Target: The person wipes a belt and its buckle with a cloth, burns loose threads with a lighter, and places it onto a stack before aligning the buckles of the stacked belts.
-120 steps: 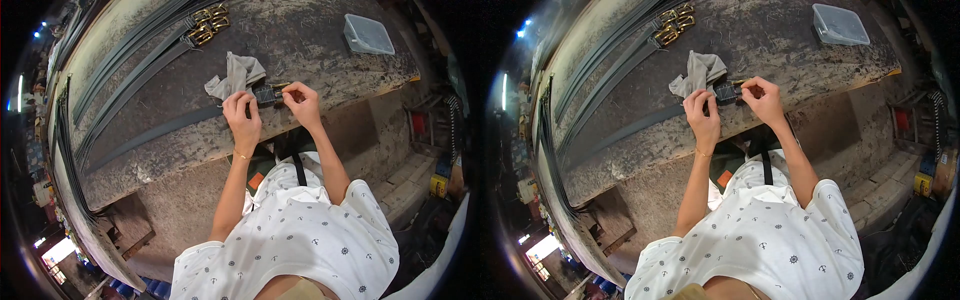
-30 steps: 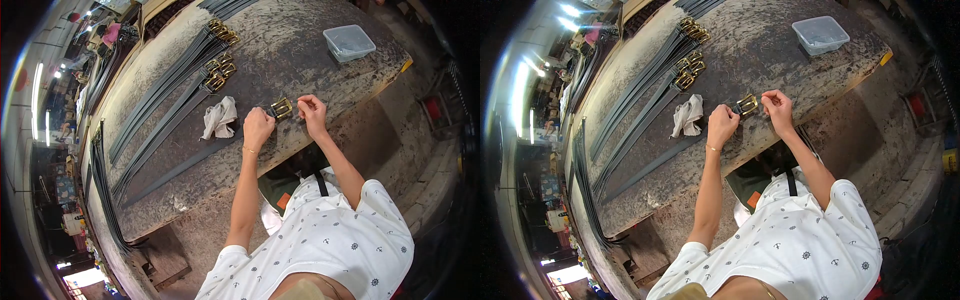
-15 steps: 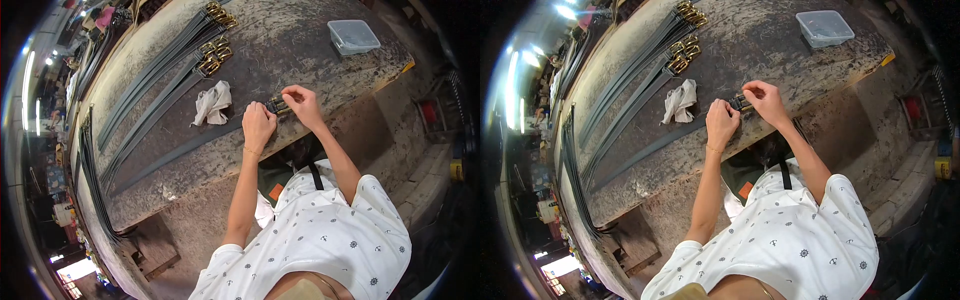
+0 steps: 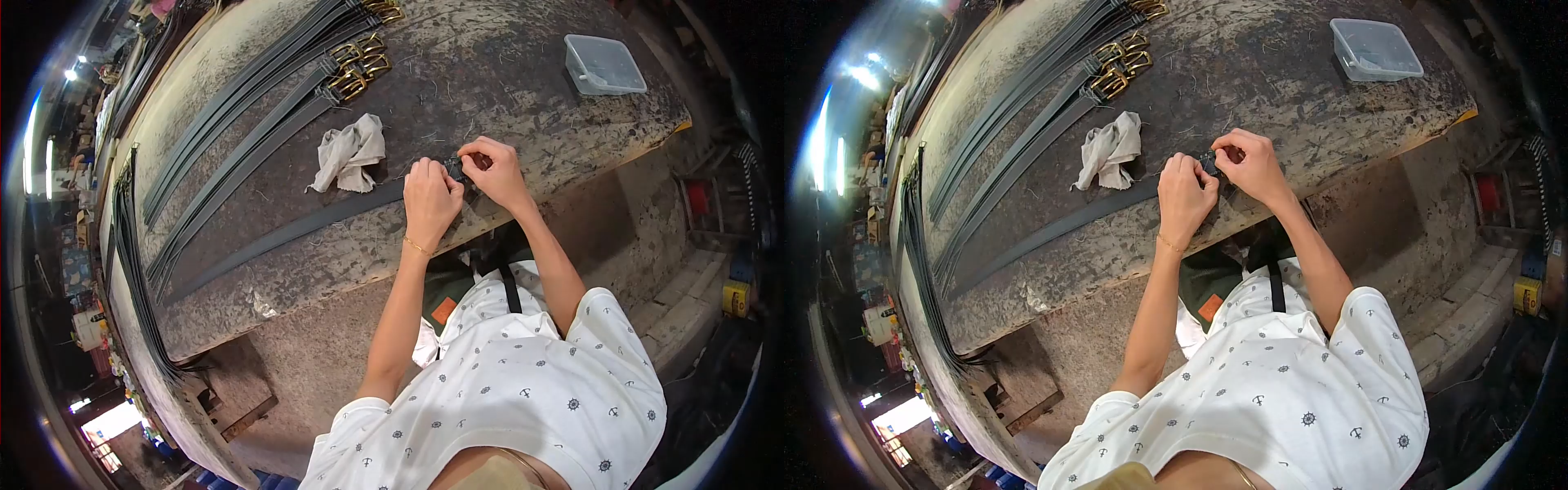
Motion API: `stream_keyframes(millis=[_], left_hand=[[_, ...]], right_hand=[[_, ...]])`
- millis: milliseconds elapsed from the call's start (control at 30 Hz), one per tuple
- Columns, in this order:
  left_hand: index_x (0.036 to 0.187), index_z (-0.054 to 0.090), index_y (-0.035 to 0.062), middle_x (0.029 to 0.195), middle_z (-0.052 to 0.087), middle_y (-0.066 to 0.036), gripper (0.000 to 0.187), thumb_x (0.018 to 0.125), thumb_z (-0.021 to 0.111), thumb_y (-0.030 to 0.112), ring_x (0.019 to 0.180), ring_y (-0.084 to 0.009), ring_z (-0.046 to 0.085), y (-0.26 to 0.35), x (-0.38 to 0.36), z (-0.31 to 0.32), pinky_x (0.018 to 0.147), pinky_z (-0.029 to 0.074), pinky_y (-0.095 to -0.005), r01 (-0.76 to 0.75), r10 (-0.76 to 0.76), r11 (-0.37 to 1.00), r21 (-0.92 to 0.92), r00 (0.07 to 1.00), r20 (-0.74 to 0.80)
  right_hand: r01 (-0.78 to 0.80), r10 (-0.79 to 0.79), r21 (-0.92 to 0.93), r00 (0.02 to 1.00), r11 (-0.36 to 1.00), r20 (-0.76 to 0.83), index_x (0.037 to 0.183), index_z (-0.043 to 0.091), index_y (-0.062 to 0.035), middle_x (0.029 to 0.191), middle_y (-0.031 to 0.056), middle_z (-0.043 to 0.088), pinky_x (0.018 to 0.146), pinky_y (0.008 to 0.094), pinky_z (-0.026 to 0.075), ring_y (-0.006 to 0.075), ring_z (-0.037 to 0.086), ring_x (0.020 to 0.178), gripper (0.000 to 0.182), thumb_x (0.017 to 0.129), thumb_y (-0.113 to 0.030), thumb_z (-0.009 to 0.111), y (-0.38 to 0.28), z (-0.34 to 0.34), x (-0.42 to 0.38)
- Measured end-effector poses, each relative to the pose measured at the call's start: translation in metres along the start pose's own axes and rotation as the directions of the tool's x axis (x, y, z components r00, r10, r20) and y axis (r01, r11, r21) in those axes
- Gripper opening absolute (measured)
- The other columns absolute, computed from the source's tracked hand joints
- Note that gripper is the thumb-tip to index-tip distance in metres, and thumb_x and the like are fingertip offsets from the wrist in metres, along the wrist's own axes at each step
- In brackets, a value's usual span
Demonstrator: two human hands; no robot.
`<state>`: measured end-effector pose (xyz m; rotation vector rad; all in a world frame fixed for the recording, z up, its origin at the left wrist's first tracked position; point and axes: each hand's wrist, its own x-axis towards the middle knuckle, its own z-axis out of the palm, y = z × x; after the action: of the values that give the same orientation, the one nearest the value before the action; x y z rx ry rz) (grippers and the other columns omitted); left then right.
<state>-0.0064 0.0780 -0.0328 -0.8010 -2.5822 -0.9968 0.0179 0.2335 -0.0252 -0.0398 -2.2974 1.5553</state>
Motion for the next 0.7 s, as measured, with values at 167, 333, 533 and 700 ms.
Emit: stream_keyframes(millis=[167, 333, 533, 700], left_hand=[[0.076, 0.049, 0.0006, 0.077, 0.049, -0.014, 0.016, 0.072, 0.065, 0.003, 0.076, -0.034, 0.052, 0.001, 0.001, -0.001, 0.068, 0.044, -0.0432, 0.016, -0.016, 1.0, -0.013, 1.0, 0.002], [0.076, 0.049, 0.0005, 0.077, 0.049, -0.014, 0.017, 0.071, 0.065, 0.003, 0.075, -0.0339, 0.052, 0.0, 0.001, -0.001, 0.067, 0.044, -0.0426, 0.013, -0.013, 1.0, -0.025, 1.0, 0.002], [0.075, 0.049, 0.0004, 0.076, 0.048, -0.014, 0.017, 0.071, 0.065, 0.003, 0.074, -0.0337, 0.052, -0.001, 0.0, 0.0, 0.066, 0.043, -0.0424, 0.003, -0.003, 1.0, -0.023, 1.0, -0.017], [0.077, 0.048, -0.0009, 0.077, 0.048, -0.014, 0.018, 0.071, 0.065, 0.001, 0.072, -0.0334, 0.051, -0.002, -0.003, -0.005, 0.065, 0.043, -0.0413, -0.015, 0.012, 0.995, -0.1, 1.0, -0.024]], right_hand=[[0.012, -0.011, -0.028, 1.0, 1.0, 0.013, 0.088, 0.069, 0.0022, 0.075, 0.007, 0.063, 0.054, 0.0277, 0.044, 0.0118, 0.056, 0.058, 0.007, 0.082, -0.001, 0.066, 0.001, 0.001, 0.001], [0.003, -0.002, -0.027, 1.0, 1.0, 0.015, 0.088, 0.069, 0.0023, 0.075, 0.0069, 0.063, 0.054, 0.0282, 0.044, 0.0117, 0.055, 0.057, 0.007, 0.083, -0.001, 0.065, 0.0, 0.001, 0.001], [-0.022, 0.022, -0.001, 1.0, 1.0, 0.014, 0.089, 0.069, 0.0021, 0.075, 0.006, 0.063, 0.054, 0.0276, 0.044, 0.01, 0.055, 0.058, 0.007, 0.083, -0.002, 0.066, 0.0, 0.0, 0.001], [-0.129, 0.135, 0.153, 0.99, 0.98, -0.034, 0.092, 0.071, 0.0007, 0.078, 0.002, 0.066, 0.057, 0.0248, 0.044, 0.0064, 0.055, 0.063, 0.008, 0.087, -0.004, 0.066, 0.017, -0.001, 0.0]])
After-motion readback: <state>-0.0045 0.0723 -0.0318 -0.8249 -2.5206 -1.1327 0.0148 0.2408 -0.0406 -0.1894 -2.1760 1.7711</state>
